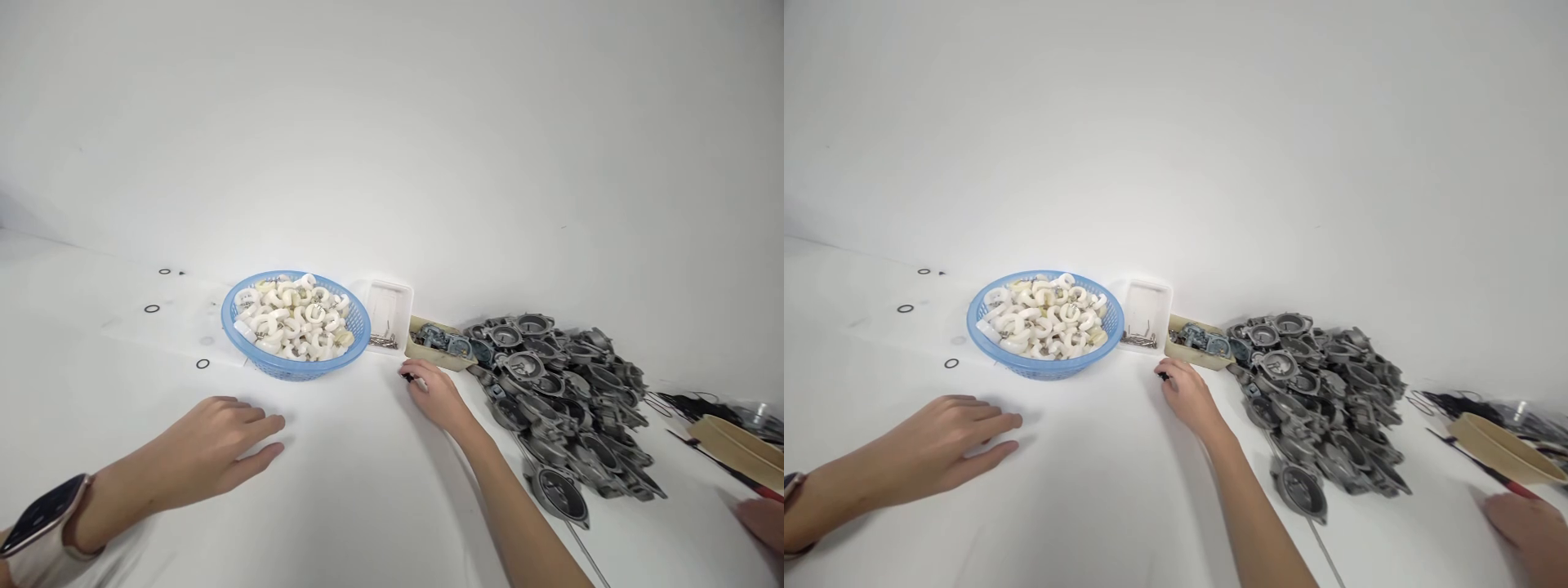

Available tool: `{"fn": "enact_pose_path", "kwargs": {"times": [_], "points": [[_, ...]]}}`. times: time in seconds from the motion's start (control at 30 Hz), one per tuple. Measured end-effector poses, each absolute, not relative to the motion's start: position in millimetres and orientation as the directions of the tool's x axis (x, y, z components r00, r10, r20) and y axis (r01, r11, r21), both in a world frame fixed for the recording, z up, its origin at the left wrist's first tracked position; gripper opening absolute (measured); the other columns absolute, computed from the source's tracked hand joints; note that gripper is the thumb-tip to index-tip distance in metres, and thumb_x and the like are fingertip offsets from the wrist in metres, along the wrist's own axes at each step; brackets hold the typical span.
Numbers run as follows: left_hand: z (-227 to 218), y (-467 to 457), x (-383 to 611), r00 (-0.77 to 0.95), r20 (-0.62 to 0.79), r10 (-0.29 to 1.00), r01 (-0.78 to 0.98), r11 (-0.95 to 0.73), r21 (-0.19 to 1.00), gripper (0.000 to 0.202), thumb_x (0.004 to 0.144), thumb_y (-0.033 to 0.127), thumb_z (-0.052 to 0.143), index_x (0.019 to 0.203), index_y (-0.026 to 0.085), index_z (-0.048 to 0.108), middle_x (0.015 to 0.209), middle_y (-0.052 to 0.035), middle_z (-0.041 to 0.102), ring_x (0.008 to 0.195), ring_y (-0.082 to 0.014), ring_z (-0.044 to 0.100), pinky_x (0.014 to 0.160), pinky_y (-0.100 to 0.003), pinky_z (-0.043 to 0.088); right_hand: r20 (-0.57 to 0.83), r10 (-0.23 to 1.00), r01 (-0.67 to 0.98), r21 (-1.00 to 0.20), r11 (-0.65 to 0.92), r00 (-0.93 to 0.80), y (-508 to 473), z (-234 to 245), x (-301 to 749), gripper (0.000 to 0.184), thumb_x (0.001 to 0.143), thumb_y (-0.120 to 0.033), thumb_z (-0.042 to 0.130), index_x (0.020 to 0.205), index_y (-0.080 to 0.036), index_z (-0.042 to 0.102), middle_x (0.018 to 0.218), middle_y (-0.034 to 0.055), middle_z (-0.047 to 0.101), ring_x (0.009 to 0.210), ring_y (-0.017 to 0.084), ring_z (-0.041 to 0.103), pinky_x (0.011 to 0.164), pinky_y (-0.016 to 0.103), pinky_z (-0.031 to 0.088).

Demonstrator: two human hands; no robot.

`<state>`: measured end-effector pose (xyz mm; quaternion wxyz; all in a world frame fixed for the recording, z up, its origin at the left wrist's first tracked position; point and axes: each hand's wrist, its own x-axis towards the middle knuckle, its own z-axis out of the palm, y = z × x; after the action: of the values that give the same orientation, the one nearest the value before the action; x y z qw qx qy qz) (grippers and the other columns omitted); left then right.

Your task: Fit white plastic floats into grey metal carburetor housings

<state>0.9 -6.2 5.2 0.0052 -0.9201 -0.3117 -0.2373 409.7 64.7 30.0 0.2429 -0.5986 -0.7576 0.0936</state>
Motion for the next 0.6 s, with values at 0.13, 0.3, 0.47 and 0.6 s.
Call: {"fn": "enact_pose_path", "kwargs": {"times": [0.13, 0.3, 0.47, 0.6], "points": [[5, -6, 2, 0.697, 0.429, 0.575, 0.583, -0.803, 0.128, 0.018, 0.104, 0.033, 0.043, 0.108, 0.026, 0.059, 0.072, 0.0034, 0.064, 0.062, -0.0197, 0.064, 0.058, -0.035, 0.046, 0.134, 0.988, 0.753, -0.657, 0.027, 0.082, 56, 45, 424, 0.038, 0.085, -0.034, 0.059, 0.12, -0.023, 0.065, 0.13, 0.0124, 0.064, 0.076, 0.02, 0.067, 0.062, 0.033, 0.054], [5, -5, 1, 0.695, 0.425, 0.58, 0.588, -0.798, 0.127, 0.018, 0.105, 0.033, 0.041, 0.108, 0.026, 0.058, 0.071, 0.0039, 0.063, 0.061, -0.0195, 0.063, 0.057, -0.035, 0.044, -0.187, 0.932, 0.217, -0.94, -0.261, 0.311, 43, 66, 429, 0.044, 0.086, -0.049, 0.066, 0.124, -0.029, 0.061, 0.139, 0.0099, 0.058, 0.06, 0.011, 0.06, 0.039, 0.022, 0.035], [4, -4, 0, 0.692, 0.428, 0.582, 0.591, -0.797, 0.128, 0.019, 0.105, 0.034, 0.042, 0.114, 0.026, 0.058, 0.072, 0.0032, 0.065, 0.063, -0.0192, 0.065, 0.059, -0.035, 0.045, -0.181, 0.936, 0.186, -0.952, -0.245, 0.302, 36, 76, 415, 0.048, 0.087, -0.055, 0.065, 0.129, -0.034, 0.059, 0.14, 0.0093, 0.057, 0.063, 0.013, 0.061, 0.039, 0.022, 0.035], [3, -4, -1, 0.695, 0.431, 0.575, 0.588, -0.8, 0.12, 0.02, 0.105, 0.034, 0.042, 0.113, 0.026, 0.058, 0.072, 0.0033, 0.065, 0.063, -0.0192, 0.066, 0.059, -0.034, 0.045, -0.204, 0.944, 0.331, -0.9, -0.284, 0.258, 34, 77, 398, 0.056, 0.089, -0.061, 0.057, 0.133, -0.026, 0.059, 0.071, 0.0022, 0.061, 0.042, 0.009, 0.033, 0.038, 0.022, 0.028]]}}
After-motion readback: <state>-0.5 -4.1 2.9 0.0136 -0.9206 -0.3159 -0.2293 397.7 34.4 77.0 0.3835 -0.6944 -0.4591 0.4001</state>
